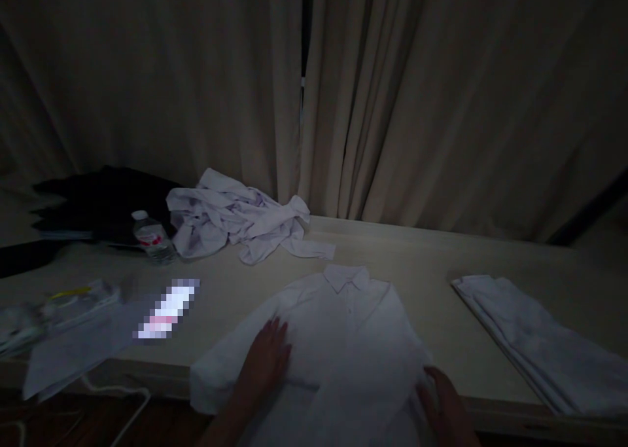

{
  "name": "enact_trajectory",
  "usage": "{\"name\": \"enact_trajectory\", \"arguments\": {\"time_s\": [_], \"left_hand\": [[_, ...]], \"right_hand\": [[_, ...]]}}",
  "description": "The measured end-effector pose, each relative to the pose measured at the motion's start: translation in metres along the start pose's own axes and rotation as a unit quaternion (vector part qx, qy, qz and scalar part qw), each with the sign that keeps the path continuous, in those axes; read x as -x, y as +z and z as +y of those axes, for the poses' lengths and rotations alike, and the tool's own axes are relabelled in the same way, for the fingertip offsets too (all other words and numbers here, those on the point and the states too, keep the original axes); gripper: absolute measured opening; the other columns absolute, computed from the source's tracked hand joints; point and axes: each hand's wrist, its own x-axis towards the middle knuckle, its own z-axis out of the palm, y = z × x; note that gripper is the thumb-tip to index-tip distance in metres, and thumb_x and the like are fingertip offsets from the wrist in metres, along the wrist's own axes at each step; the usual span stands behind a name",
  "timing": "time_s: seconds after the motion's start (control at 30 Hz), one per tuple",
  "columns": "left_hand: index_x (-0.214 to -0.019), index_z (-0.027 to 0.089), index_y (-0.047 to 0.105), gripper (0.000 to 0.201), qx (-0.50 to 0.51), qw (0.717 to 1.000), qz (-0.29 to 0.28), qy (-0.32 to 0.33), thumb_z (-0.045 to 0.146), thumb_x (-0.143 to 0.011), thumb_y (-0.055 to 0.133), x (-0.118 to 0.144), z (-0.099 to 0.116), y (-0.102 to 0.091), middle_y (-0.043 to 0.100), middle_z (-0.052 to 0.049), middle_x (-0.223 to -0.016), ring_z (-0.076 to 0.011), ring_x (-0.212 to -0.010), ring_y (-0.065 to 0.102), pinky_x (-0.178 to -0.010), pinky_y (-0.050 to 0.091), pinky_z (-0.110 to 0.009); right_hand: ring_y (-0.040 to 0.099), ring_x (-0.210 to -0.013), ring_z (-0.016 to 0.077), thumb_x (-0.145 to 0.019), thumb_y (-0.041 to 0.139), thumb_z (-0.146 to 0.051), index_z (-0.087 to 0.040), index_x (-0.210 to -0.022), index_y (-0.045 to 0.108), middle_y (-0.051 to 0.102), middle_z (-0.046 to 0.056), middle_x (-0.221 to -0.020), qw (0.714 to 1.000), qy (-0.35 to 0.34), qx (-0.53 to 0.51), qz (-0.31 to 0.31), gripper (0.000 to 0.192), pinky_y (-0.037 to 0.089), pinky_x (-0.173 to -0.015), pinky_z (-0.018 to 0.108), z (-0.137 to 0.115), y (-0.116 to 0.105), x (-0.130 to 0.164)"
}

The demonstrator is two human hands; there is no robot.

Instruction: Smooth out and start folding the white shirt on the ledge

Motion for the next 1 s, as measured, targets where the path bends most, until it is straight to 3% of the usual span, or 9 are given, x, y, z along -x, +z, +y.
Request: {"name": "enact_trajectory", "arguments": {"time_s": [0.1, 0.2, 0.4, 0.6, 0.77, 0.87, 0.93, 1.0], "left_hand": [[-0.136, 0.014, 0.039, 0.060, -0.044, 0.999, -0.016, 0.012, 0.049, -0.088, 0.026, -0.042, 0.015, 0.009, 0.034, -0.015, -0.147, -0.0311, -0.138, 0.025, -0.112, 0.025, -0.051], [-0.140, 0.022, 0.030, 0.063, -0.045, 0.998, -0.048, -0.014, 0.056, -0.087, 0.024, -0.061, 0.018, 0.022, 0.027, -0.013, -0.151, -0.0337, -0.139, 0.020, -0.110, 0.020, -0.058], [-0.141, 0.031, 0.023, 0.080, -0.067, 0.994, -0.064, -0.054, 0.076, -0.074, 0.026, -0.069, -0.007, 0.043, 0.021, -0.017, -0.152, -0.0437, -0.139, 0.011, -0.104, 0.008, -0.069], [-0.142, 0.026, 0.021, 0.098, -0.080, 0.992, -0.071, -0.071, 0.085, -0.064, 0.025, -0.101, -0.028, 0.045, 0.017, -0.022, -0.152, -0.0470, -0.138, 0.007, -0.101, 0.005, -0.072], [-0.142, 0.019, 0.025, 0.098, -0.066, 0.992, -0.084, -0.065, 0.082, -0.066, 0.032, -0.137, -0.020, 0.034, 0.020, -0.024, -0.151, -0.0450, -0.138, 0.010, -0.104, 0.009, -0.070], [-0.140, 0.015, 0.028, 0.082, -0.029, 0.997, -0.031, -0.063, 0.068, -0.078, 0.033, -0.112, -0.014, 0.022, 0.024, -0.021, -0.150, -0.0377, -0.140, 0.013, -0.111, 0.014, -0.060], [-0.137, 0.014, 0.035, 0.067, 0.038, 0.995, 0.009, -0.088, 0.055, -0.084, 0.031, -0.063, -0.017, 0.013, 0.031, -0.017, -0.149, -0.0314, -0.140, 0.019, -0.113, 0.021, -0.052], [-0.129, 0.017, 0.045, 0.060, 0.145, 0.978, 0.004, -0.149, 0.053, -0.082, 0.034, 0.001, -0.028, 0.005, 0.044, -0.012, -0.142, -0.0263, -0.133, 0.037, -0.110, 0.032, -0.045]], "right_hand": [[0.038, -0.131, 0.0295, -0.085, 0.029, -0.052, -0.007, -0.128, 0.044, 0.043, 0.021, -0.139, 0.998, -0.046, 0.046, 0.013, 0.064, 0.033, -0.110, 0.045, -0.034, 0.021, -0.054], [0.029, -0.135, 0.0327, -0.087, 0.031, -0.049, -0.004, -0.132, 0.040, 0.035, 0.023, -0.144, 0.990, -0.085, 0.115, -0.009, 0.064, 0.028, -0.111, 0.047, -0.055, 0.043, -0.089], [0.025, -0.136, 0.0349, -0.087, 0.030, -0.054, -0.006, -0.137, 0.034, 0.030, 0.022, -0.147, 0.975, -0.105, 0.187, -0.061, 0.070, 0.023, -0.111, 0.050, -0.048, 0.084, -0.111], [0.023, -0.138, 0.0327, -0.088, 0.027, -0.054, -0.009, -0.139, 0.031, 0.029, 0.021, -0.148, 0.974, -0.106, 0.189, -0.072, 0.068, 0.021, -0.112, 0.049, -0.059, 0.092, -0.139], [0.024, -0.136, 0.0345, -0.088, 0.030, -0.050, -0.007, -0.137, 0.032, 0.031, 0.024, -0.146, 0.978, -0.093, 0.170, -0.072, 0.066, 0.022, -0.111, 0.051, -0.076, 0.090, -0.166], [0.023, -0.137, 0.0320, -0.087, 0.029, -0.049, -0.006, -0.135, 0.035, 0.031, 0.023, -0.145, 0.989, -0.103, 0.102, -0.029, 0.064, 0.022, -0.112, 0.049, -0.069, 0.074, -0.152], [0.024, -0.137, 0.0287, -0.087, 0.027, -0.050, -0.007, -0.133, 0.036, 0.032, 0.021, -0.145, 0.996, -0.090, 0.024, 0.007, 0.064, 0.024, -0.113, 0.046, -0.052, 0.056, -0.120], [0.031, -0.133, 0.0290, -0.084, 0.029, -0.056, -0.010, -0.132, 0.037, 0.038, 0.019, -0.141, 0.998, -0.016, -0.055, 0.020, 0.067, 0.027, -0.112, 0.047, -0.028, 0.034, -0.071]]}}
